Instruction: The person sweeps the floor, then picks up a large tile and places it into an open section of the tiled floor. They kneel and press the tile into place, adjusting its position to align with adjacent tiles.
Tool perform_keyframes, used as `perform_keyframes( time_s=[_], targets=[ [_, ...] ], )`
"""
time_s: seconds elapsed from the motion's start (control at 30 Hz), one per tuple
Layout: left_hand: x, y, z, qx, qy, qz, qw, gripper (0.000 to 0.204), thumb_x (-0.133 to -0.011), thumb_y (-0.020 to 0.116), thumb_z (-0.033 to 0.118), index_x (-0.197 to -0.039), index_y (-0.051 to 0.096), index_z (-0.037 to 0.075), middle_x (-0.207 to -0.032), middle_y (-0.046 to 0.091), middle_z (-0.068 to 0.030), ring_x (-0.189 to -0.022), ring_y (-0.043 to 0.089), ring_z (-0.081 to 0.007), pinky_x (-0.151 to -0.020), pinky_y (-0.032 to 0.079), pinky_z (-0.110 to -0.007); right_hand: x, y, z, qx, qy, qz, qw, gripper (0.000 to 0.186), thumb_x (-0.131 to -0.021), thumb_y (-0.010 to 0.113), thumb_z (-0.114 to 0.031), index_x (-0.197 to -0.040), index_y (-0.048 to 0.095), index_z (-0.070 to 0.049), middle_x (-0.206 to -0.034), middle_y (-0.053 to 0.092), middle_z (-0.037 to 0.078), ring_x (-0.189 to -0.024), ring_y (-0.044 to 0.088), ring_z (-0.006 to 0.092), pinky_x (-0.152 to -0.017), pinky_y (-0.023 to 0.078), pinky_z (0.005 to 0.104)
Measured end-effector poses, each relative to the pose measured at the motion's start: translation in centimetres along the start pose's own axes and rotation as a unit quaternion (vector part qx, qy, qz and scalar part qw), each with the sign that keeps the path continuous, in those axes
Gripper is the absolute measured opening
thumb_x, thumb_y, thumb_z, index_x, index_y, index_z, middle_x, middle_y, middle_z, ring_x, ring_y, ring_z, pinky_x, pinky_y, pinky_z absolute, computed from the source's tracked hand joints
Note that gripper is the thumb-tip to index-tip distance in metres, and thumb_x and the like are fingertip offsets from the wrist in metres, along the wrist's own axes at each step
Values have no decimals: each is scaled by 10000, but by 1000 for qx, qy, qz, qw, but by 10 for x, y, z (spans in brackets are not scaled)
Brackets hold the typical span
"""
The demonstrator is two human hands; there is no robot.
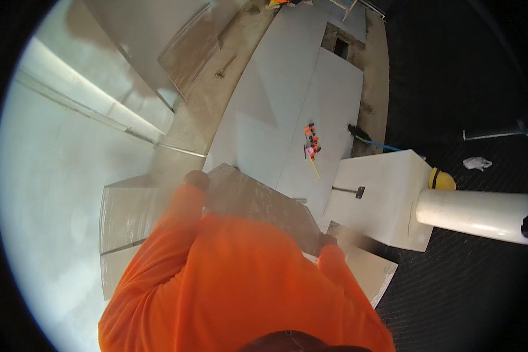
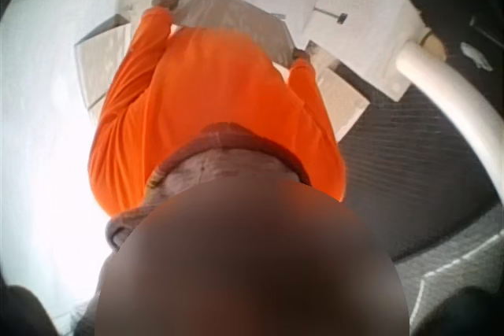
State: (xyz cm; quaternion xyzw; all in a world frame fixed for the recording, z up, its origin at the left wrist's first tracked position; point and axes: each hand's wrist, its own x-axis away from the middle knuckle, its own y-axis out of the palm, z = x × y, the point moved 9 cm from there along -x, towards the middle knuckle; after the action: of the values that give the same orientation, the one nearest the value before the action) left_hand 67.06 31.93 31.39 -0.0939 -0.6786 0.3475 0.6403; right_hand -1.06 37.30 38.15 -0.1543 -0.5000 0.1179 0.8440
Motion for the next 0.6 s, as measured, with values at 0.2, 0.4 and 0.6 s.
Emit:
perform_keyframes(
  time_s=[0.2,0.4,0.6],
  targets=[
    [-110,-144,56,27,81,-52,995,420,-973,552,371,-1196,781,99,-1282,731,-164,-1204,691,-355,-1014,541,-469,-2,-145,-30,-117,12,35,992,614,-1074,372,-471,-1441,604,-37,-1507,554,242,-1387,540,430,-1165,422,518],
    [-204,-237,89,14,82,-50,995,386,-942,567,312,-1181,787,103,-1274,739,-147,-1183,706,-344,-999,545,-472,-39,-268,-66,-173,104,40,979,609,-1052,411,-478,-1436,611,-49,-1493,579,216,-1365,563,420,-1139,451,517],
    [-250,-278,87,3,51,-36,998,446,-997,523,396,-1224,769,102,-1333,711,-152,-1253,667,-348,-1057,516,-472,-92,-406,-134,-52,-20,27,998,437,-1061,407,-269,-1369,677,-118,-1421,655,146,-1274,653,365,-1082,520,507]
  ],
)
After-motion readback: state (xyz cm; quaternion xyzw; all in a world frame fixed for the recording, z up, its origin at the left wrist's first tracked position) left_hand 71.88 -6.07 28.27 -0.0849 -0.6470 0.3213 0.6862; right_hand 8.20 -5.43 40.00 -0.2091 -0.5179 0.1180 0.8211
